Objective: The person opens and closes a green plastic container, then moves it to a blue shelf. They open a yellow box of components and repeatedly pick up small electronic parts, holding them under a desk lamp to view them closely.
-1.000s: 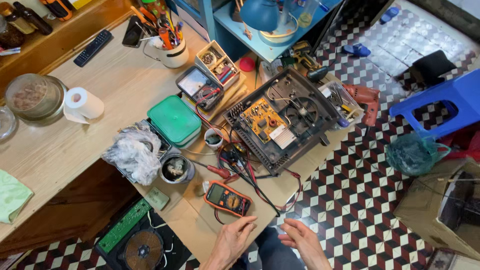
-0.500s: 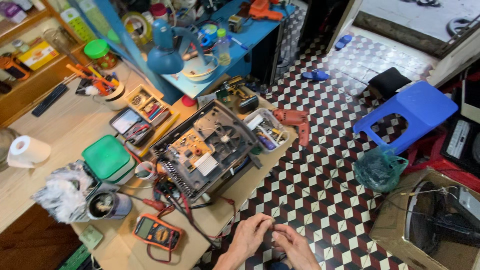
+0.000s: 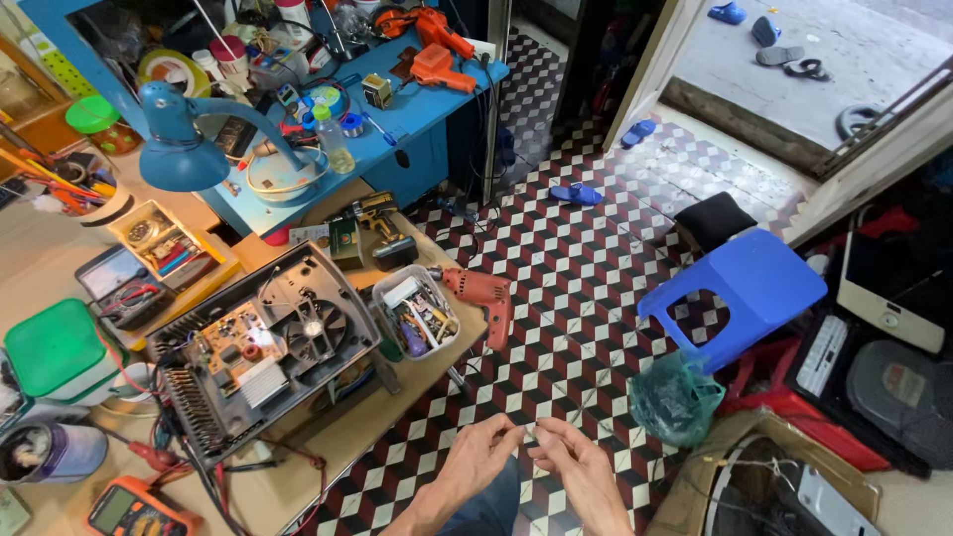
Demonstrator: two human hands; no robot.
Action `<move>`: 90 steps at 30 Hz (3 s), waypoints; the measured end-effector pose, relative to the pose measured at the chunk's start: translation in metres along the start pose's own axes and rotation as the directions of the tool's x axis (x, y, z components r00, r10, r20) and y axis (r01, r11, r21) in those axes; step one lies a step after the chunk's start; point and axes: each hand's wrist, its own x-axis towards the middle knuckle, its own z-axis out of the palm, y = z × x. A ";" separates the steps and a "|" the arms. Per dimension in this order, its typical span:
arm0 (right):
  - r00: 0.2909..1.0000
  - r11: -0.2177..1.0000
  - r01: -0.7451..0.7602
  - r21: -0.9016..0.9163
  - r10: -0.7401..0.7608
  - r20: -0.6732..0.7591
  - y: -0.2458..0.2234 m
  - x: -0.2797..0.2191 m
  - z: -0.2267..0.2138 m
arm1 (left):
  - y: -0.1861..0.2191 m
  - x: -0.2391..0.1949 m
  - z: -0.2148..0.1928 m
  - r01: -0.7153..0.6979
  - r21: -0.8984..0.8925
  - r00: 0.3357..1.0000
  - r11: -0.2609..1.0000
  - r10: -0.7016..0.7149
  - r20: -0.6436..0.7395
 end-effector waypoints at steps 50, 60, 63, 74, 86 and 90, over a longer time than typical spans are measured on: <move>0.481 0.835 0.525 -0.168 -0.128 0.867 -0.607 0.664 0.146 | 0.161 0.667 -0.242 -0.453 -0.559 0.409 0.695 -0.395 -0.823; 0.506 0.464 0.843 -0.271 -0.516 0.691 -0.735 0.762 0.330 | 0.176 0.696 -0.405 -0.476 -0.535 0.415 0.698 -0.358 -0.836; 0.234 -0.061 0.927 -0.371 -0.679 0.695 -0.774 0.778 0.380 | 0.171 0.697 -0.413 -0.509 -0.547 0.373 0.664 -0.403 -0.836; 0.502 0.550 0.828 -0.110 -0.639 0.583 -0.813 0.888 0.419 | 0.196 0.743 -0.404 -0.157 -0.167 0.283 0.973 -0.117 -0.952; 0.324 -0.466 0.717 -0.518 -0.435 0.840 -0.826 1.000 0.546 | 0.142 0.844 -0.313 -0.078 0.233 0.341 0.969 0.245 -0.908; 0.373 -0.525 0.661 -0.536 -0.390 0.842 -0.830 0.991 0.558 | 0.121 0.857 -0.301 -0.128 0.169 0.418 0.977 0.208 -0.884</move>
